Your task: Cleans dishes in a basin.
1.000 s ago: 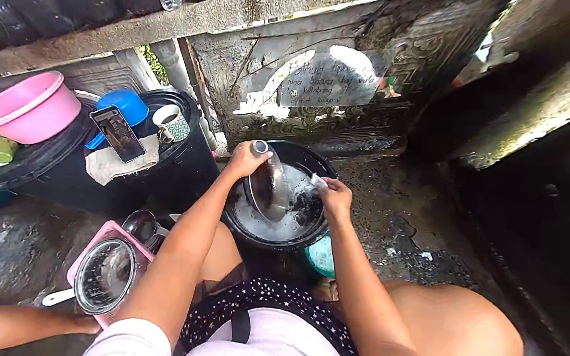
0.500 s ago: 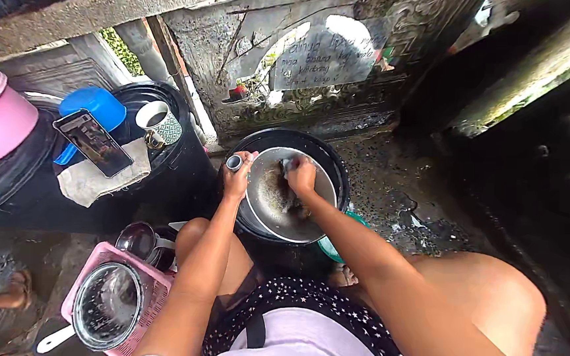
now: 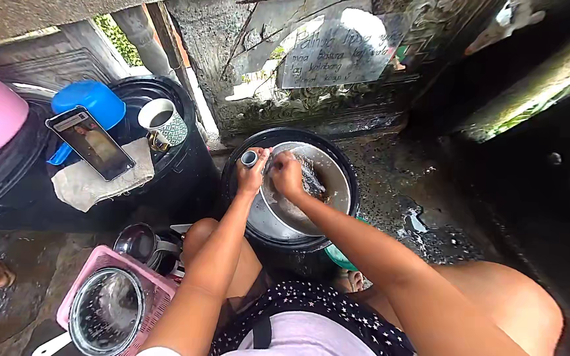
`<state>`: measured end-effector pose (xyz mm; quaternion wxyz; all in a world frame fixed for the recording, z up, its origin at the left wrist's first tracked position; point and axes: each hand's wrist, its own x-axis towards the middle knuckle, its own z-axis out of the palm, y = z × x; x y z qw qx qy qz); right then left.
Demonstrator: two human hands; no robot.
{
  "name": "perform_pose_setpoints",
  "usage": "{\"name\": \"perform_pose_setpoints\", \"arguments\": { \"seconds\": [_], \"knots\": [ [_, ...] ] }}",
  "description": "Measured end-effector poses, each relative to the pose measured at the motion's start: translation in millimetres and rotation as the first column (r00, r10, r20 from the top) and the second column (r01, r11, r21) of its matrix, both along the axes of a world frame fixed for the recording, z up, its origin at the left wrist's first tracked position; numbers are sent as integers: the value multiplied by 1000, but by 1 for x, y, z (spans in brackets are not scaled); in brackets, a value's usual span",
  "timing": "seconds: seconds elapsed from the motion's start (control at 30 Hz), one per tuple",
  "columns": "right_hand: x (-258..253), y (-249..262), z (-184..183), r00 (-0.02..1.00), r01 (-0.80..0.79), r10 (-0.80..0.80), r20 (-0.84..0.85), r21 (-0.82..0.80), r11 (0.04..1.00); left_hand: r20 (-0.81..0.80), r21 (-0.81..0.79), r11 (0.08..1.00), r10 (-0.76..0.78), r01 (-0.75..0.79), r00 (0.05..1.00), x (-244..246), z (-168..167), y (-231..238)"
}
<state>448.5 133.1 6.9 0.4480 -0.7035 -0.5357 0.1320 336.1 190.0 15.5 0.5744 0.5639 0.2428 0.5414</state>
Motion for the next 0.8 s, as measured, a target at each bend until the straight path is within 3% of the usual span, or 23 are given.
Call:
{"name": "perform_pose_setpoints", "arguments": {
  "seconds": [0.1, 0.17, 0.3, 0.4, 0.5, 0.57, 0.63, 0.67, 0.8],
  "knots": [
    [-33, -33, -4, 981, -194, 194, -26, 16, 981, 75, -27, 998, 62, -61, 995, -5, 3, 16],
    [-26, -27, -3, 976, -215, 215, -19, 2, 977, 119, -37, 998, 62, -58, 991, -3, 2, 17],
    [5, 12, 5, 993, 114, -114, -3, -34, 993, 63, -48, 999, 27, -24, 998, 2, 9, -9],
    [-27, -20, 12, 995, -92, 92, 25, -13, 996, 138, -27, 999, 50, -47, 989, -1, 9, 3],
    [-24, -24, 5, 968, -227, 225, 112, 3, 974, 18, 22, 999, 40, -40, 999, -8, 9, -3],
    [6, -5, 0, 988, -51, 44, 151, 37, 998, 10, 61, 998, -14, 13, 1000, -6, 10, -14],
    [31, 8, 1, 972, 218, -218, 90, 17, 976, 24, 84, 996, -42, 40, 999, -5, 13, -22],
    [32, 6, 2, 961, 270, -269, 70, -3, 963, 24, 92, 995, -34, 32, 999, -5, 13, -25],
    [-10, -21, -9, 985, -77, 63, 159, 88, 993, 33, 68, 998, 1, -3, 999, -1, 9, -27]
  ]
}}
